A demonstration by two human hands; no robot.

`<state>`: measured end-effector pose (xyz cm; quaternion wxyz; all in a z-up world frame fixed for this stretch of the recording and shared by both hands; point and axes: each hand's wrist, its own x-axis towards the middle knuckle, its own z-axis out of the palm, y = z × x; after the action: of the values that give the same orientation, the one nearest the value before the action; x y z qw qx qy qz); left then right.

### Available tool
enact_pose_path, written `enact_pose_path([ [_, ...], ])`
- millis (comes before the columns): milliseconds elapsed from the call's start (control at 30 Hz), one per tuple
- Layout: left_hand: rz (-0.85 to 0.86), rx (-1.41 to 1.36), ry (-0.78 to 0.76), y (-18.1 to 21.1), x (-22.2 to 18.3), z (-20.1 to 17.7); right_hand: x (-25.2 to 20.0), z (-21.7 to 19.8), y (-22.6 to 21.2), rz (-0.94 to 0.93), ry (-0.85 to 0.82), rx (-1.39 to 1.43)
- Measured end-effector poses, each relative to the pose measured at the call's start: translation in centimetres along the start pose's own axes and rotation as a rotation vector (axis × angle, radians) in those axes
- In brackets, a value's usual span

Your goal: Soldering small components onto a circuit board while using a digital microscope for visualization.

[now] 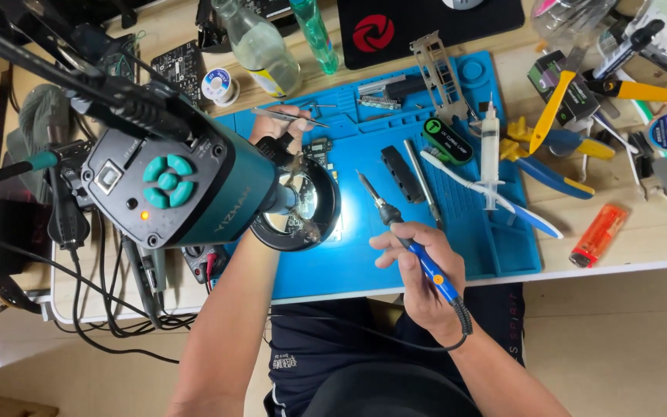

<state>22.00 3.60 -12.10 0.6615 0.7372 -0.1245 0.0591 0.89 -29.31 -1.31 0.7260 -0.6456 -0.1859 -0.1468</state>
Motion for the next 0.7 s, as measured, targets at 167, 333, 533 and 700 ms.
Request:
enact_pose_path([
  [167,-0.012,0.087,0.055,2.8,-0.7,0.9,0.0,-0.3,0.4,0.002,-0.020,-0.022],
  [333,0.001,0.125,0.143,2.1,-1.4,1.2,0.0,-0.5,0.3,0.001,-0.041,-0.020],
  [533,0.051,0.111,0.107,4.0,-1.7,2.1,-0.1,-0.3,0.6,-0.020,-0.036,-0.039],
  [700,0.010,0.428,0.165,11.3,-1.4,4.8,-0.1,0.1,0.5,-0.029,0.007,-0.044],
])
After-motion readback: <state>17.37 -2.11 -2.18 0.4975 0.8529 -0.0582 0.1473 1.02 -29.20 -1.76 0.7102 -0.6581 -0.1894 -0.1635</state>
